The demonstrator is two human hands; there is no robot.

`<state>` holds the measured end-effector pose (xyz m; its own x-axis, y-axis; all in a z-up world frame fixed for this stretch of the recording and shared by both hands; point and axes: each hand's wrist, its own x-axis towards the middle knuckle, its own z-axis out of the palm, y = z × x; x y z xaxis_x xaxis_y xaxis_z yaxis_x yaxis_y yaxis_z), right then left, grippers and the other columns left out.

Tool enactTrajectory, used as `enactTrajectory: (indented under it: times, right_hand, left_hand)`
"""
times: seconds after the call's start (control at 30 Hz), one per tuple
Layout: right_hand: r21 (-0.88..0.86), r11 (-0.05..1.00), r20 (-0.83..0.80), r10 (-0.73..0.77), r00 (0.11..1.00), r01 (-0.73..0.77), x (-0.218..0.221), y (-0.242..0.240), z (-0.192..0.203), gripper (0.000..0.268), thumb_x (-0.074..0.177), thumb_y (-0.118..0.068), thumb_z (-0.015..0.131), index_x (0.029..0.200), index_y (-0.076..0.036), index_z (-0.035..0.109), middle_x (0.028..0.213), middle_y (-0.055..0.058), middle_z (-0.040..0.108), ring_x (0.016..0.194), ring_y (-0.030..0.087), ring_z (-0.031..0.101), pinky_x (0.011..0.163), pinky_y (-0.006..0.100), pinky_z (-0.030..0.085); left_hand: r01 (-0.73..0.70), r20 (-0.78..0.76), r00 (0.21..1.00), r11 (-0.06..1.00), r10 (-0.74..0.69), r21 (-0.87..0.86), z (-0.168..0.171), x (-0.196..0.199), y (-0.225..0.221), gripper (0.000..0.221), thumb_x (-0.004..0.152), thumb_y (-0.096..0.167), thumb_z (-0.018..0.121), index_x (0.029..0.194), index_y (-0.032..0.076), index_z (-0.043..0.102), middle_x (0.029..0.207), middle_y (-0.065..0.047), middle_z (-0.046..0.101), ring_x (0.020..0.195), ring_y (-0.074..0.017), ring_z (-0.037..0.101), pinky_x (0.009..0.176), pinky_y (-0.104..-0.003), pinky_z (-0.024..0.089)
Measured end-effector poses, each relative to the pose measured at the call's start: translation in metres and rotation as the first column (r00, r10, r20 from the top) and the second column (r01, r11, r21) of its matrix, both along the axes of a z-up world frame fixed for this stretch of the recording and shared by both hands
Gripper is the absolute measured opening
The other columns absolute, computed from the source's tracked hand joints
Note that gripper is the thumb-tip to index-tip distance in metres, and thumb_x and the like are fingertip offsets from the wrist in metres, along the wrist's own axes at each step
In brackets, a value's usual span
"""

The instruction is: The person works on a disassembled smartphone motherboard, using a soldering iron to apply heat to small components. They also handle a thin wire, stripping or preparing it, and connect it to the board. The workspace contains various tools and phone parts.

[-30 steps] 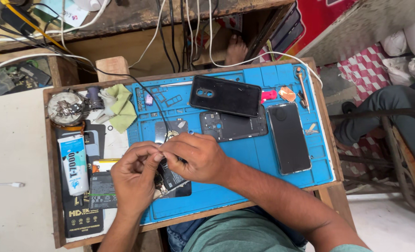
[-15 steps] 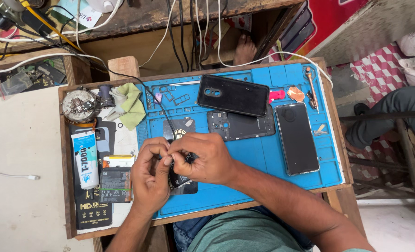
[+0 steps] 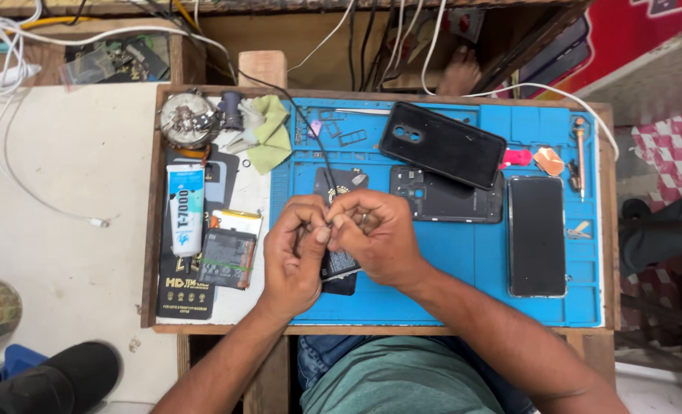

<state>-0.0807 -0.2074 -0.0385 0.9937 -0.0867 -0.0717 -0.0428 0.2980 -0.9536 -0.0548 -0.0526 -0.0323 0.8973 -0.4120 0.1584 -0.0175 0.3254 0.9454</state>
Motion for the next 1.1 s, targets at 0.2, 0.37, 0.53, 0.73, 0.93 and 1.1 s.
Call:
enactTrajectory:
  times: [0.2,0.37,0.53,0.73,0.93,1.1]
  right_hand:
    - [0.189,0.981,0.01,0.036,0.999,-0.037,0.001,-0.003,-0.009,0.013,0.1,0.005,0.056,0.1,0.002,0.069,0.084,0.007,0.07,0.07,0.011,0.068,0.064,0.025,0.056]
    - [0.413,0.911,-0.097,0.043,0.994,0.001,0.0,-0.003,-0.01,0.012,0.1,0.003,0.056,0.1,0.003,0.069,0.081,0.007,0.068,0.067,0.013,0.068,0.06,0.027,0.055]
    - [0.422,0.906,-0.046,-0.011,0.999,0.029,0.008,-0.024,-0.001,0.008,0.101,-0.002,0.061,0.102,0.003,0.068,0.087,0.009,0.069,0.069,0.016,0.069,0.064,0.029,0.058]
    - [-0.174,0.982,0.189,0.107,0.976,-0.074,0.007,-0.033,0.028,0.028,0.1,-0.016,0.07,0.122,0.003,0.067,0.098,0.009,0.074,0.08,0.013,0.072,0.071,0.026,0.062]
    - [-0.487,0.87,0.317,0.262,0.911,-0.081,0.008,-0.031,0.039,0.022,0.095,-0.014,0.076,0.113,-0.001,0.074,0.092,0.007,0.072,0.074,0.011,0.068,0.064,0.023,0.055]
    - [-0.419,0.893,0.237,0.281,0.93,-0.164,0.007,-0.031,0.038,0.015,0.099,-0.01,0.072,0.111,-0.001,0.072,0.097,0.007,0.075,0.082,0.01,0.077,0.068,0.023,0.065]
  left_hand:
    - [0.013,-0.042,0.999,0.998,-0.016,-0.059,-0.002,-0.001,-0.001,0.013,0.11,0.013,0.059,0.106,0.002,0.053,0.112,-0.005,0.053,0.093,-0.0078,0.056,0.084,-0.023,0.05]
    - [0.034,-0.144,0.988,0.993,-0.051,-0.117,-0.001,-0.001,-0.002,0.012,0.108,0.014,0.059,0.106,0.002,0.055,0.112,-0.006,0.054,0.089,-0.009,0.058,0.08,-0.025,0.052]
    - [0.018,-0.01,1.0,1.0,-0.018,0.001,0.002,-0.004,0.001,0.016,0.112,0.018,0.057,0.108,0.003,0.055,0.122,-0.008,0.056,0.111,-0.0109,0.054,0.102,-0.026,0.044]
    - [-0.034,0.059,0.998,0.999,0.033,0.022,0.01,0.006,0.009,0.016,0.11,0.017,0.061,0.108,0.003,0.056,0.122,-0.007,0.054,0.115,-0.0125,0.053,0.103,-0.026,0.043]
    - [0.041,0.105,0.993,0.982,-0.061,0.182,0.012,0.011,0.014,0.016,0.106,0.017,0.064,0.107,0.002,0.059,0.116,-0.008,0.055,0.103,-0.0121,0.053,0.09,-0.024,0.044]
    - [0.078,0.12,0.988,0.982,-0.1,0.172,0.012,0.013,0.014,0.016,0.107,0.018,0.063,0.105,0.003,0.057,0.116,-0.009,0.055,0.107,-0.0137,0.054,0.097,-0.026,0.045]
